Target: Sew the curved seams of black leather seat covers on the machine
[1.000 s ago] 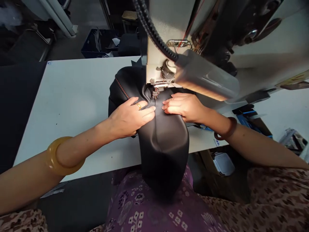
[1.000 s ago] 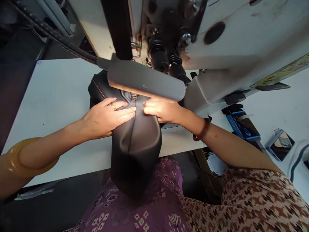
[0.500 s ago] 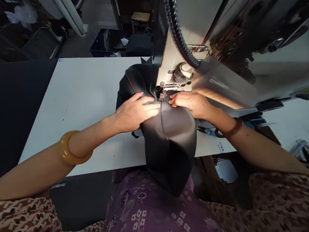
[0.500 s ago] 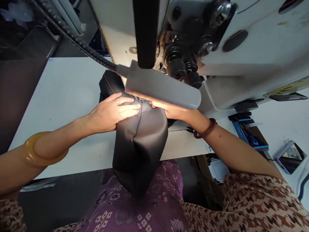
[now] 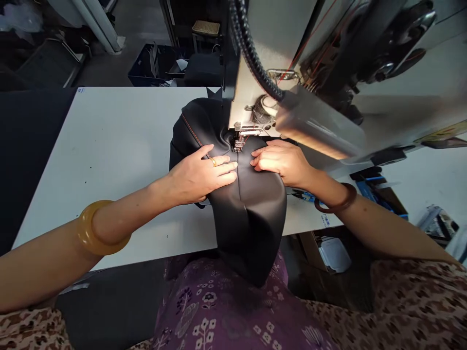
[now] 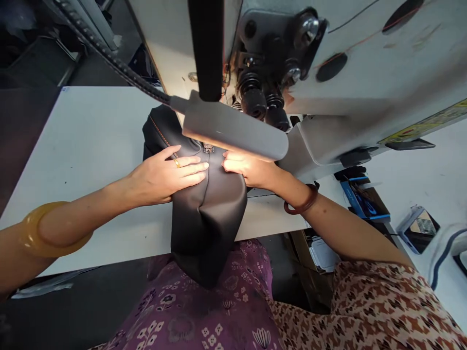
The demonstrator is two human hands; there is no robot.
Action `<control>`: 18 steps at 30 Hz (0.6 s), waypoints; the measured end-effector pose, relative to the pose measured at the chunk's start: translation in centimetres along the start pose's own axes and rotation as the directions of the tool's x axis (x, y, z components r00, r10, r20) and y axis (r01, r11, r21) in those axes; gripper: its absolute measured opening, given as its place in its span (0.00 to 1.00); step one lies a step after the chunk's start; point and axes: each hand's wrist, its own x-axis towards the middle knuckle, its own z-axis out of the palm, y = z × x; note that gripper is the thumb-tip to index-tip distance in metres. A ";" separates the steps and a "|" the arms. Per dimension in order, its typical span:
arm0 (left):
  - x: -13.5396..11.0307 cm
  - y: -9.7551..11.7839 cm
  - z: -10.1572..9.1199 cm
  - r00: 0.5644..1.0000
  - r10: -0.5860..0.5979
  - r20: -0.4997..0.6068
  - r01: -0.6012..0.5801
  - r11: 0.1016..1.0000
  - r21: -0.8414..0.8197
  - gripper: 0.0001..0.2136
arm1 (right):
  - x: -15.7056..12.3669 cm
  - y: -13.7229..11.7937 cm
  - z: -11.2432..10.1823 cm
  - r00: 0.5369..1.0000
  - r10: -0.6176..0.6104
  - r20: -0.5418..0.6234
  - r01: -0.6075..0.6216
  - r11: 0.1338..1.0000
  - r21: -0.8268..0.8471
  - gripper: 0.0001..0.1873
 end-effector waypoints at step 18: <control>-1.1 -0.9 0.1 0.989 -0.125 0.074 0.137 0.969 -0.204 0.33 | -3.6 -1.2 0.5 0.845 0.498 -0.197 -0.446 0.858 0.256 0.15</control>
